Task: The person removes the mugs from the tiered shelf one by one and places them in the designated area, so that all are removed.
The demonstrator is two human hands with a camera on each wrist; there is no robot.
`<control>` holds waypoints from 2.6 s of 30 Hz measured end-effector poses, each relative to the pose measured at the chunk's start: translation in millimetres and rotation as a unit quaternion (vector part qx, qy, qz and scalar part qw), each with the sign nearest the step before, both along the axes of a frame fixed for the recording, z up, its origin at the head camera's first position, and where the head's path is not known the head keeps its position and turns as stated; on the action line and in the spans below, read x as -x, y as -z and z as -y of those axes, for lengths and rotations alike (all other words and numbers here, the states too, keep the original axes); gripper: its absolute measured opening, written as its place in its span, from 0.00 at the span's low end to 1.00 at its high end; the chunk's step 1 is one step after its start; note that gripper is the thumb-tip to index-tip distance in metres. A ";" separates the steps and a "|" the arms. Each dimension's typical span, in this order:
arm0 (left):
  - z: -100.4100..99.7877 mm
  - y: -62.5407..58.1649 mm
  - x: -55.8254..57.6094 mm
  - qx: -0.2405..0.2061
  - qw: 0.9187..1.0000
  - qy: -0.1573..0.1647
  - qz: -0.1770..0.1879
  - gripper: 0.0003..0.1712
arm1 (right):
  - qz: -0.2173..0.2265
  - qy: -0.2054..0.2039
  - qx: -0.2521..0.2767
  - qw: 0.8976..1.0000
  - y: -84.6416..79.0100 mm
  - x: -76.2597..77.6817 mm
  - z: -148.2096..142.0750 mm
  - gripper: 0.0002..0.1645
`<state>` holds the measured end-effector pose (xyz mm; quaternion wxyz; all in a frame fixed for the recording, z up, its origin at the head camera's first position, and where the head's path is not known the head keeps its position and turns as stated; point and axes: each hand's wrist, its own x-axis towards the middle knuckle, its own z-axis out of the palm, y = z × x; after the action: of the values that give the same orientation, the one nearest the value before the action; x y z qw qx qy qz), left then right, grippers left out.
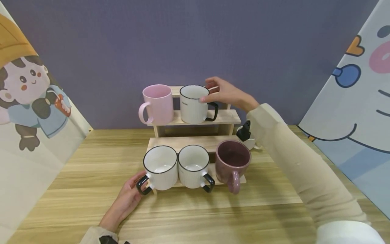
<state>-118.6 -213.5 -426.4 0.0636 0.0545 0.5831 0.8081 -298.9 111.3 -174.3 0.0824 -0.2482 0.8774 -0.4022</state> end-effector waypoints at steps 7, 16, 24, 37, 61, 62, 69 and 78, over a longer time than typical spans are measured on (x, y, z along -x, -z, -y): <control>-0.4 -0.5 -1.0 0.001 1.000 -0.009 0.002 0.18 | -0.005 -0.026 0.011 1.000 6.0 0.8 12.2 0.54; -1.7 0.4 -2.0 -0.002 1.000 -0.007 -0.001 0.18 | -0.001 -0.020 0.010 1.000 8.5 1.2 20.7 0.57; -1.6 -1.7 -1.7 0.014 1.000 -0.007 0.004 0.18 | -0.010 -0.006 0.014 1.000 8.5 0.6 22.0 0.56; -0.3 -2.1 0.4 0.014 1.000 -0.017 0.005 0.17 | -0.029 0.019 0.012 0.999 4.1 -6.3 16.0 0.54; 2.9 -0.5 8.0 0.017 1.000 -0.005 0.009 0.23 | -0.034 0.056 0.025 0.998 8.3 -2.2 -9.9 0.50; 3.2 -0.2 8.5 0.017 1.000 -0.006 0.010 0.23 | -0.033 0.056 0.030 0.997 8.7 -2.0 -11.4 0.50; 4.5 2.3 10.7 0.003 1.000 0.007 -0.003 0.19 | -0.031 0.064 0.043 0.997 9.2 -1.7 -23.9 0.47; 4.1 3.1 10.5 -0.001 1.000 0.008 0.000 0.19 | -0.030 0.078 0.029 0.996 8.7 -3.1 -42.1 0.49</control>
<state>-129.1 -217.7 -429.4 0.0698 0.0589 0.5822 0.8079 -295.8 153.4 -182.9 0.0166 -0.1934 0.8840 -0.4253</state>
